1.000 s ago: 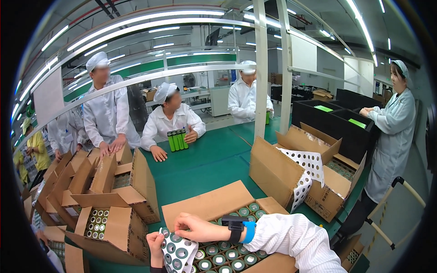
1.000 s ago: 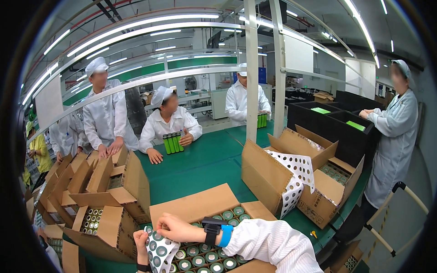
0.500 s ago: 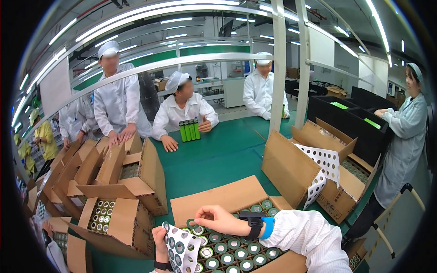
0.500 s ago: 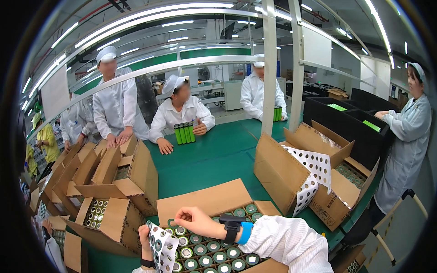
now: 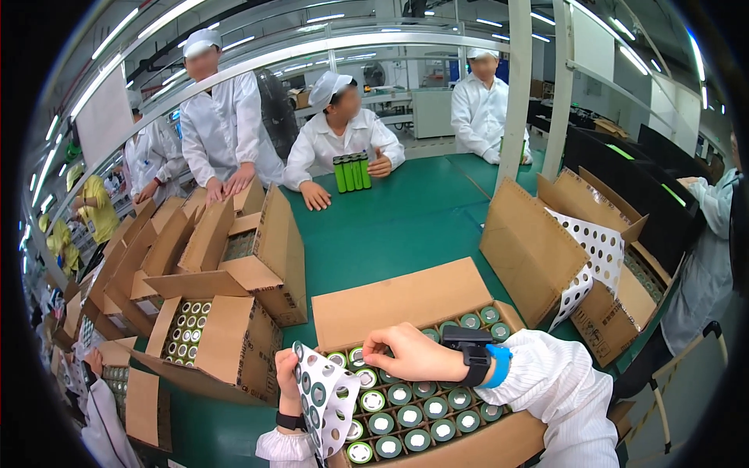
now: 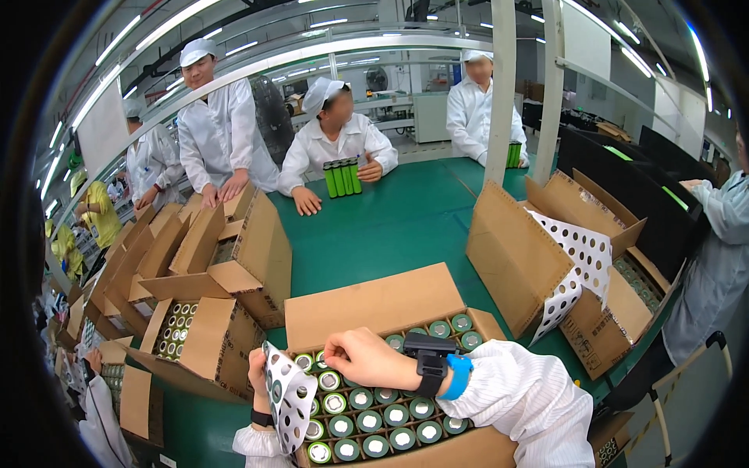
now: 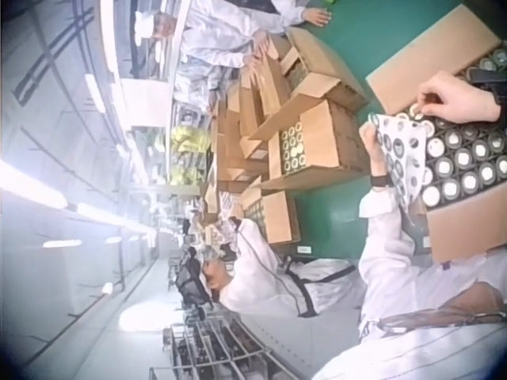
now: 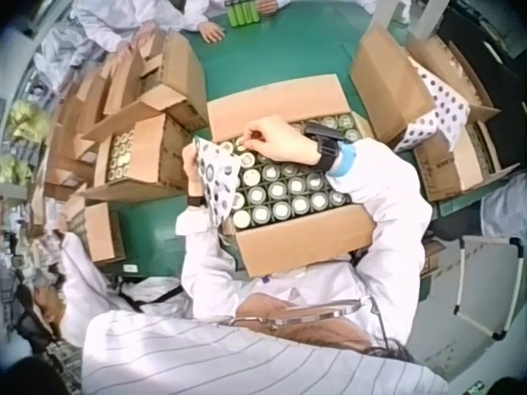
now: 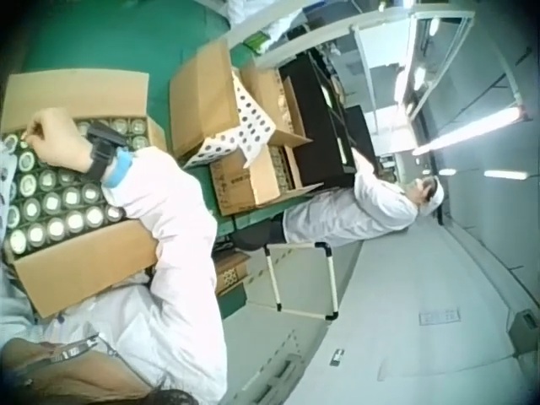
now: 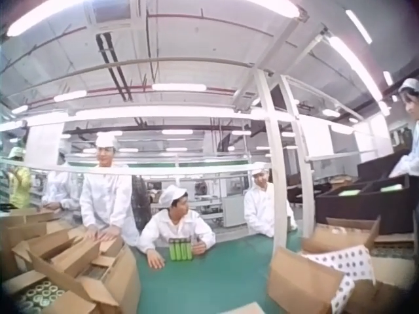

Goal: The person peels circular stickers from a sheet and applies them to the tops of cylindrical batteries arranged in a cardboard box. After finishing the sheet, the person picks up a single green sticker from the table and applies it to one of the batteries.

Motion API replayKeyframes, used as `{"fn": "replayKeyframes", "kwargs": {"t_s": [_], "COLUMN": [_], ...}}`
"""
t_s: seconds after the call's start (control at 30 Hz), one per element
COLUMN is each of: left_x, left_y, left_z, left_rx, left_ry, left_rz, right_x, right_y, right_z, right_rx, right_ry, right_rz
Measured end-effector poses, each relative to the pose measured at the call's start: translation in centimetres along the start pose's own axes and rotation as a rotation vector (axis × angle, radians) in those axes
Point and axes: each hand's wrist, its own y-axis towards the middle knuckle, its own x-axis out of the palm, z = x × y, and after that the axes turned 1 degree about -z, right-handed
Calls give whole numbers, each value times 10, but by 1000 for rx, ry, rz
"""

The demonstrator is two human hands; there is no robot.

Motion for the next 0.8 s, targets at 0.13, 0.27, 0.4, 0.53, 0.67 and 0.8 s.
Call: {"fn": "replayKeyframes", "kwargs": {"t_s": [0.13,0.27,0.4,0.53,0.67,0.8], "left_x": [-11,-13,-12,-11,-9,-10], "left_y": [-2,-2,0,-2,0,-1], "left_z": [-5,-5,-3,-5,-3,-3], "left_rx": [31,10,-7,-5,-25,-4], "left_ry": [-2,23,-5,-19,-30,34], "left_rz": [-48,-56,-42,-43,-62,-45], "right_x": [-1,5,9,10,11,14], "right_y": [-1,-6,-8,-10,-12,-12], "right_z": [-7,4,-3,-3,-5,-6], "right_rx": [38,-27,-5,0,16,14], "right_ry": [-20,-32,-89,-171,-208,-237], "right_rz": [-98,-182,-244,-285,-321,-339]}}
